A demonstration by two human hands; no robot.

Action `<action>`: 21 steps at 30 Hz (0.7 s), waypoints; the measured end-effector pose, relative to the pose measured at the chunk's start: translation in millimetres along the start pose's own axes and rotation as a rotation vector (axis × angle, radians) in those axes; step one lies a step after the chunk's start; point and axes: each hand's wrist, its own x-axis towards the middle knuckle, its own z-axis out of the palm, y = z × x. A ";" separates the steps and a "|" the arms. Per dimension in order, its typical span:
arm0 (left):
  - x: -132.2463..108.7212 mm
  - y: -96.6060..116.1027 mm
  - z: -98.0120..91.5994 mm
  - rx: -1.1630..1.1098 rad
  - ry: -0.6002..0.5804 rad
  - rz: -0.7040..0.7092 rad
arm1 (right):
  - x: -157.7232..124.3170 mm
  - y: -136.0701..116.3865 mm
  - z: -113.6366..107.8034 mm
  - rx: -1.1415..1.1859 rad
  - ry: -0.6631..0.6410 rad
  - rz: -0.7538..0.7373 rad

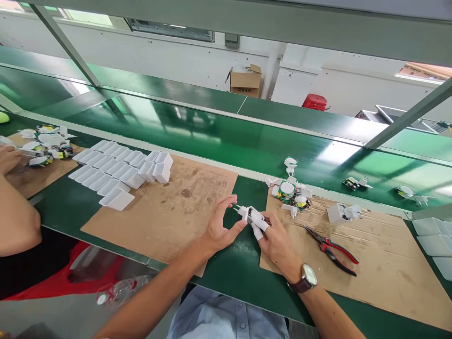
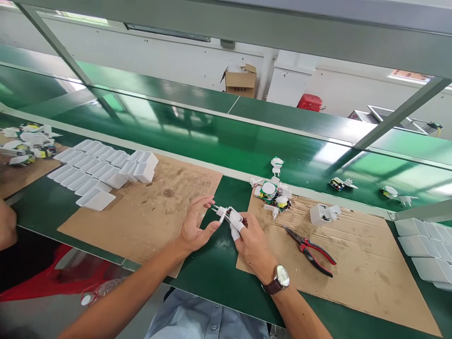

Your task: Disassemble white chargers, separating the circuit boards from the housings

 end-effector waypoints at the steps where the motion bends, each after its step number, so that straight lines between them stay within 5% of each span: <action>1: 0.4 0.5 -0.8 0.006 -0.006 -0.004 | 0.7 -1.0 0.1 0.000 -0.031 0.006; 8: 0.2 1.2 -6.2 0.030 0.035 0.034 | 14.3 -14.8 -6.1 0.193 0.021 0.126; 14: -1.4 0.0 -8.0 0.046 0.074 0.027 | 8.9 -3.3 4.2 0.048 -0.136 0.182; 21: -5.6 0.6 -3.8 0.035 -0.105 -0.060 | 11.6 -4.3 8.9 0.597 0.094 0.503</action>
